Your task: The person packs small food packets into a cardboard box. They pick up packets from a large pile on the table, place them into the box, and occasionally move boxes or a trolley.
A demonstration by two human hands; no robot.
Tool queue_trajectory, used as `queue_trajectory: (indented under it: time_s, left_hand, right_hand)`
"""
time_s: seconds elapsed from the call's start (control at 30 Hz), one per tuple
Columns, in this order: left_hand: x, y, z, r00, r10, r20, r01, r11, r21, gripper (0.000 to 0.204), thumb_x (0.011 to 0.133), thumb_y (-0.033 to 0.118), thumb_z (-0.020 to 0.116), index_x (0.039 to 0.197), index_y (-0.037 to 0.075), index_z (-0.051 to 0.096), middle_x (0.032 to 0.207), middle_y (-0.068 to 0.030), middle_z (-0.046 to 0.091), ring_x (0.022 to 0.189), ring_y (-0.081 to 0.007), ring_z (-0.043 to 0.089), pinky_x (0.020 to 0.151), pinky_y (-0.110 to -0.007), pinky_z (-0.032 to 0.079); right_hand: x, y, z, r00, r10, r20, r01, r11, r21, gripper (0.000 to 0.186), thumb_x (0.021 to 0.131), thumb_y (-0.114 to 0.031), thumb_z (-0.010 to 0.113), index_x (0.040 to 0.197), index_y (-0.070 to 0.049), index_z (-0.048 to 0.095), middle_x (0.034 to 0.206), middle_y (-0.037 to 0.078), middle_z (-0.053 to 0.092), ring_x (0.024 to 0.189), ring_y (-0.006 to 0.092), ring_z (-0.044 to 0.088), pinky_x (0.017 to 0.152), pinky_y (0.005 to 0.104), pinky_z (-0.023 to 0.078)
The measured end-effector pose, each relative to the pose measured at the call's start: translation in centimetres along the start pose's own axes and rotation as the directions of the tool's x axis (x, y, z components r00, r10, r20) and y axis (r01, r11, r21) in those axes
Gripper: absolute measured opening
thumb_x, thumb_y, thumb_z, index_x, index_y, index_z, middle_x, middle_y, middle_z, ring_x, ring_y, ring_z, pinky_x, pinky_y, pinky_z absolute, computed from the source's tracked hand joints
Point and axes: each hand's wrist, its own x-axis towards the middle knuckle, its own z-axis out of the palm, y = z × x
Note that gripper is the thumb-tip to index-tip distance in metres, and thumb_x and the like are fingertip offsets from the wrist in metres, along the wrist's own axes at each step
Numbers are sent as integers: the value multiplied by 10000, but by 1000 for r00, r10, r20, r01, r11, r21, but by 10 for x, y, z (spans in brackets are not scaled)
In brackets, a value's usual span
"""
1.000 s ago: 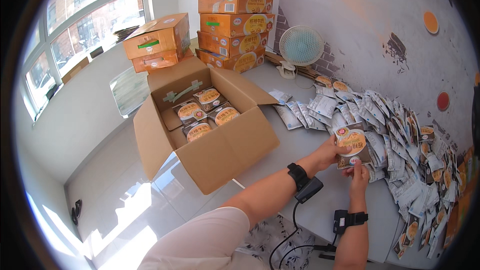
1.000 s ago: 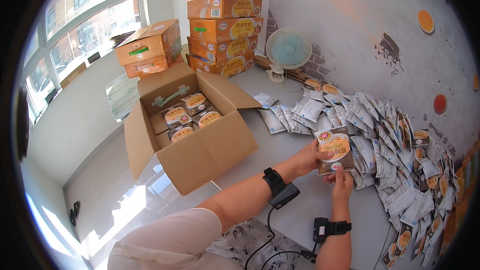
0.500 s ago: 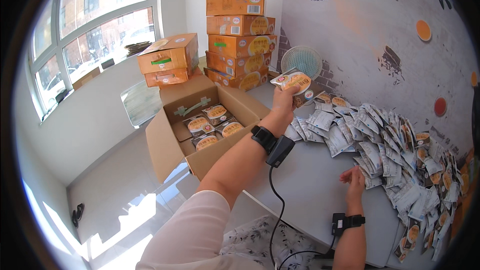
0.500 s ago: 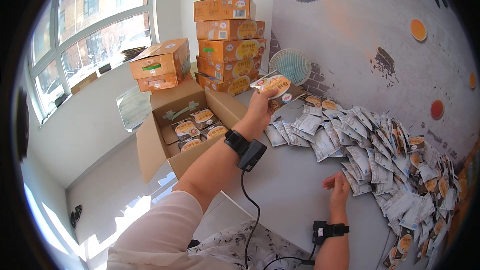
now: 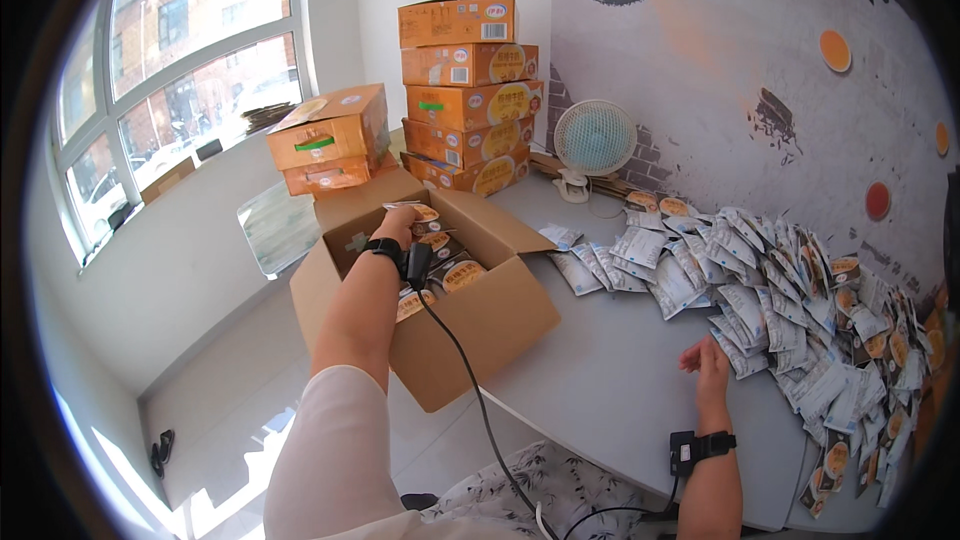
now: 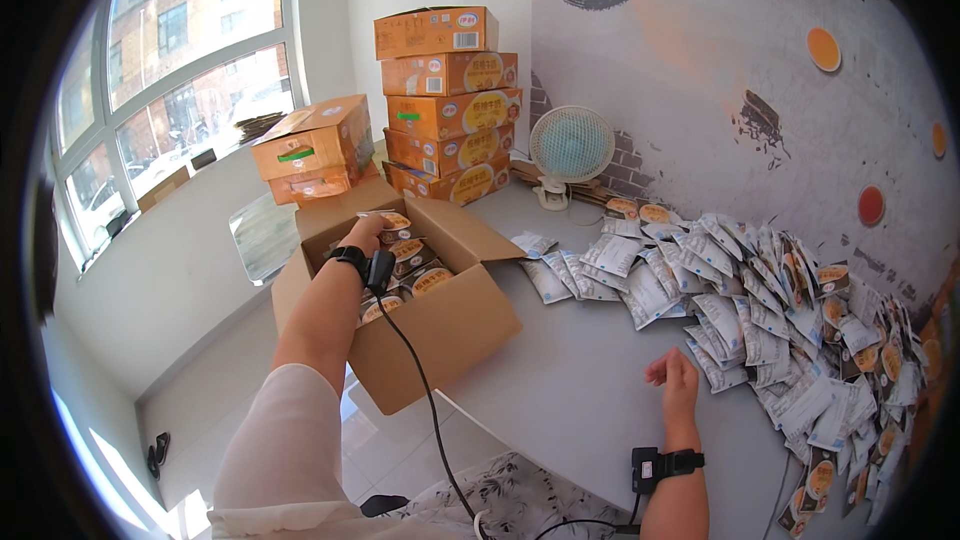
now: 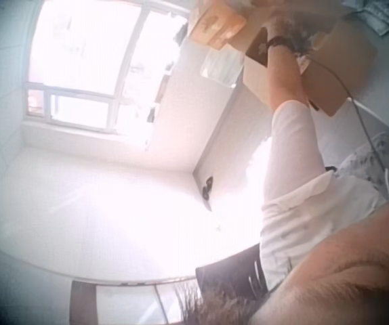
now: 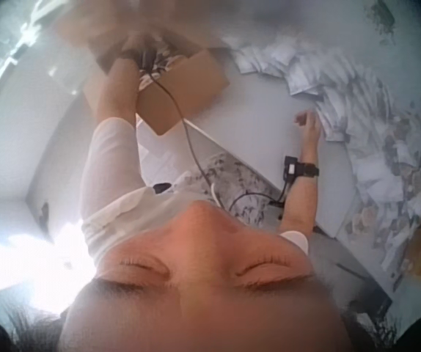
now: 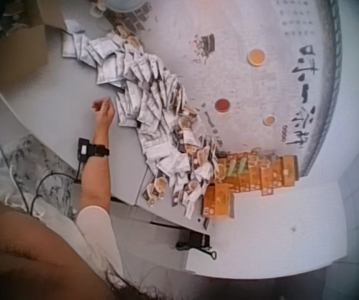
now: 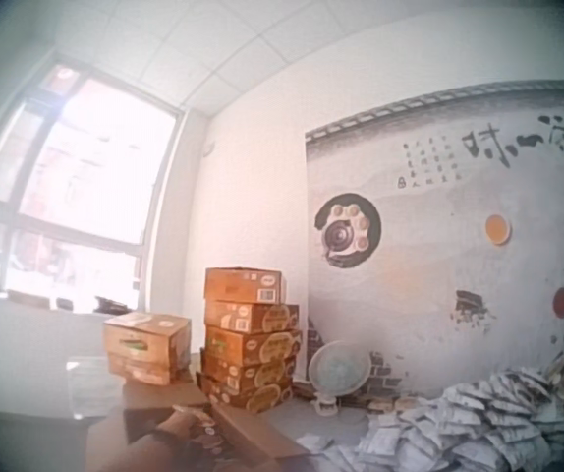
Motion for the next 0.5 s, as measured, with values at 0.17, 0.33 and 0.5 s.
queue_trajectory:
  time_s: [0.17,0.33,0.5]
  left_hand:
    - [32,-21,-29,983,-118,141,120,993,-2,271,815,-33,460,1086,-14,465,926,-176,597,771,-303,650,606,-409,560]
    - [38,-32,-39,996,-66,58,43,943,330,105,801,28,551,879,-29,590,830,-143,628,705,-242,622,581,-358,500]
    - [57,-36,-34,995,-83,-47,94,765,637,116,809,57,563,893,-19,588,745,-127,615,625,-240,609,522,-377,463]
  right_hand:
    - [0,-1,6,1000,20,19,-20,1000,10,452,947,-376,374,679,-53,542,634,51,598,540,103,543,519,217,405]
    - [-6,-8,2,999,41,-6,-41,999,5,446,947,-371,377,687,-49,543,638,54,598,545,102,542,530,221,405]
    - [-2,1,-7,997,57,47,-57,998,-2,429,940,-375,392,715,-45,546,663,63,601,576,109,555,546,230,416]
